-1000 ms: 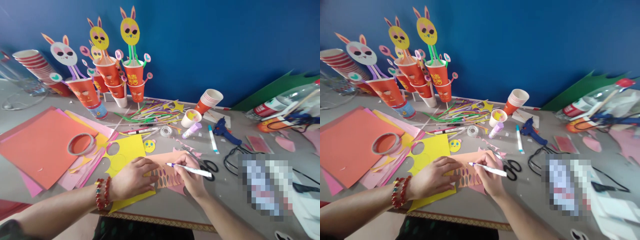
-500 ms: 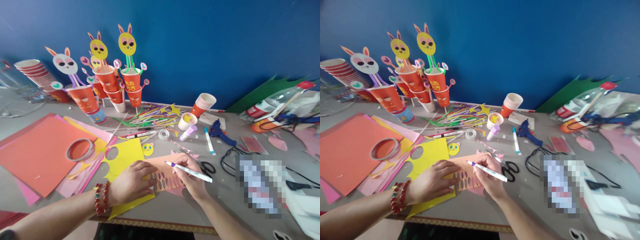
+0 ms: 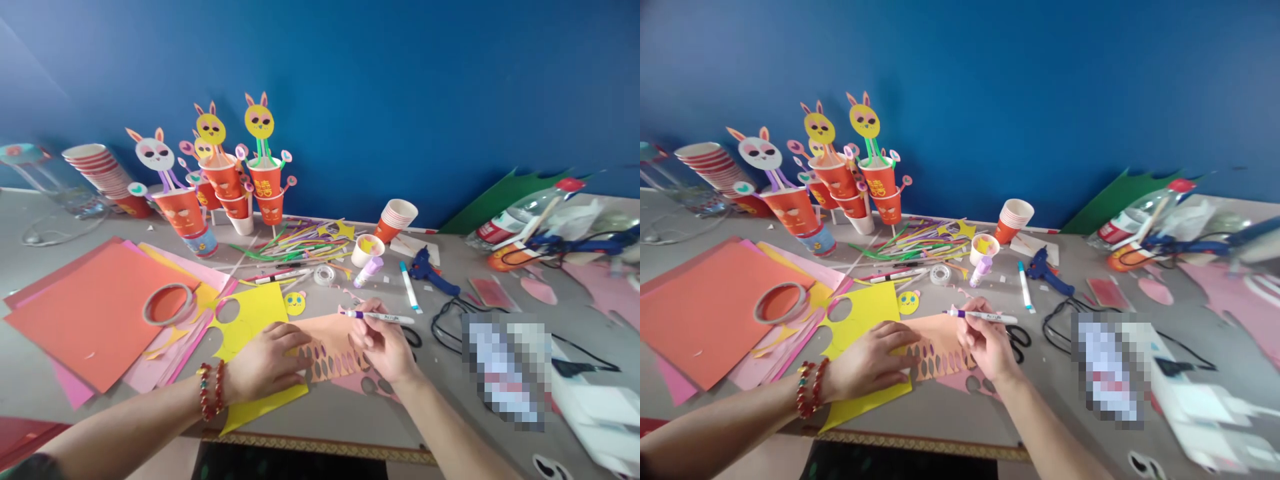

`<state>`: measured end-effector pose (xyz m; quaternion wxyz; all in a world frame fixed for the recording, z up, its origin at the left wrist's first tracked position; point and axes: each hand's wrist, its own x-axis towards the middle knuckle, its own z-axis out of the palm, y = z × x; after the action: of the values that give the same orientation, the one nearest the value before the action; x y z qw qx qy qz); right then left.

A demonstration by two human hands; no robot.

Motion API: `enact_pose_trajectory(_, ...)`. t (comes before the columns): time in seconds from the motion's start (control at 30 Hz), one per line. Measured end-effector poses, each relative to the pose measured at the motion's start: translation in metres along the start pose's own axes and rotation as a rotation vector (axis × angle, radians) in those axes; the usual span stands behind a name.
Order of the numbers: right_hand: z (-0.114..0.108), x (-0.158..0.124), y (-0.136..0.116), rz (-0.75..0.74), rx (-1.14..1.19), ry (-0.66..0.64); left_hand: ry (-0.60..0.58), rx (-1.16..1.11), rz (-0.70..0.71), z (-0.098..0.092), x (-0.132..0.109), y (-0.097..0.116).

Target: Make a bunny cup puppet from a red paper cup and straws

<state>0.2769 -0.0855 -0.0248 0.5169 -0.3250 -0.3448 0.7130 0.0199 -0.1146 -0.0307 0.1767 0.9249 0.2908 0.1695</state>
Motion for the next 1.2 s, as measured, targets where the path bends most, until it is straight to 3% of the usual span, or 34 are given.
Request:
enact_pose_trajectory(0.2, 0.005, -0.006, -0.028, -0.047, 0.055, -0.077, -0.007, -0.066, -0.040, -0.002, -0.001, 0.004)
enact_pose_trajectory(0.33, 0.012, -0.026, -0.042, -0.065, -0.292, -0.086, 0.054, -0.237, -0.135, -0.010, -0.002, 0.006)
enact_pose_trajectory(0.43, 0.026, -0.046, -0.042, -0.080, -0.508, -0.081, 0.132, -0.418, -0.121, -0.023, 0.001, 0.011)
enact_pose_trajectory(0.67, 0.052, -0.069, -0.023, -0.199, -0.577, 0.009, 0.185, -0.585, -0.086, -0.041, 0.011, 0.032)
enact_pose_trajectory(0.83, 0.058, -0.069, -0.016, -0.270, -0.679, -0.045, 0.194, -0.551, -0.082, -0.039, 0.013, 0.041)
enact_pose_trajectory(1.0, 0.063, -0.069, -0.004, -0.312, -0.656, -0.091, 0.147, -0.371, -0.069, -0.039, 0.014, 0.051)
enact_pose_trajectory(1.2, 0.061, -0.074, -0.013, -0.197, -0.543, -0.136, 0.153, -0.215, 0.016, -0.040, 0.013, 0.060)
